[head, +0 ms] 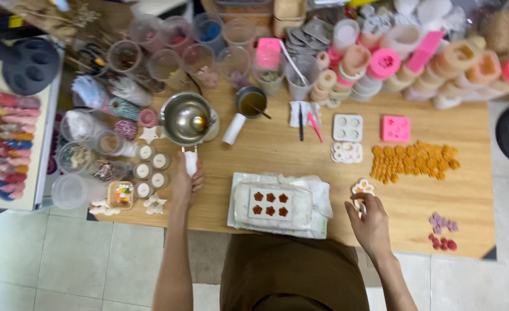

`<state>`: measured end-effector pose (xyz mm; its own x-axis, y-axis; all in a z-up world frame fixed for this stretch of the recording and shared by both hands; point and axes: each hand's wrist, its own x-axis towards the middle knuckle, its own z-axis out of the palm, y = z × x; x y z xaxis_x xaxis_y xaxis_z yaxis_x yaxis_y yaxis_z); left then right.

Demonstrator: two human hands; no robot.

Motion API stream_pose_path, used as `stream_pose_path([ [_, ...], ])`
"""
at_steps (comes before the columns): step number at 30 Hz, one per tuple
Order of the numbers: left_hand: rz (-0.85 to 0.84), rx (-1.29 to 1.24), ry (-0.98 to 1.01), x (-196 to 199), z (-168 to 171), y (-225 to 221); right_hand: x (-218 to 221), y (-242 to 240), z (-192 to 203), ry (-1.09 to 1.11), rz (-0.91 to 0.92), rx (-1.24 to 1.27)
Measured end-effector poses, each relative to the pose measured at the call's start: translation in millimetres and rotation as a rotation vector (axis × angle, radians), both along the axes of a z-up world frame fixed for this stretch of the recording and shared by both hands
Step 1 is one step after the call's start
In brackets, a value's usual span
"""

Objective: The person pours liquid wax from a small metal pitcher into a silicone mold, wipes the pitcher rim with a cloth, and then organizes small star-shaped wax pieces into rows on the table.

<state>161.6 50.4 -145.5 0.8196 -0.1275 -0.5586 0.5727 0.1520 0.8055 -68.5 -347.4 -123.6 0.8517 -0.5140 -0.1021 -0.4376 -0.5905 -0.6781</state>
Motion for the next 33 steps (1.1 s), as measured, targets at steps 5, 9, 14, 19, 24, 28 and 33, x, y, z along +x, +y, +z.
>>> stream_pose_path([
  [5, 0.05, -0.106, 0.005, 8.5, -30.3, 0.3, 12.6, 10.8, 13.0, 0.008, 0.057, -0.023],
  [9, 0.058, -0.087, 0.006, 17.1, -40.6, -0.9, 17.9, 16.3, 20.9, 0.1, 0.037, -0.016],
  [14, 0.061, -0.112, 0.002, 20.1, -45.7, 0.8, 24.1, 7.9, 20.7, 0.001, 0.071, -0.026],
  [19, 0.05, -0.057, 0.012, 14.0, -35.1, -1.8, 32.0, -10.9, 5.3, -0.088, 0.1, -0.068],
  [24, 0.052, -0.037, 0.016, 1.8, -3.5, -4.2, 51.9, -40.9, -14.9, -0.116, 0.212, -0.203],
  [28, 0.015, -0.023, -0.054, -18.1, 27.7, -1.7, 73.5, -37.2, 4.6, -0.105, 0.288, -0.144],
  [33, 0.033, 0.016, -0.028, -42.3, 57.5, 0.2, 84.9, 25.7, 60.5, 0.023, 0.584, 0.004],
])
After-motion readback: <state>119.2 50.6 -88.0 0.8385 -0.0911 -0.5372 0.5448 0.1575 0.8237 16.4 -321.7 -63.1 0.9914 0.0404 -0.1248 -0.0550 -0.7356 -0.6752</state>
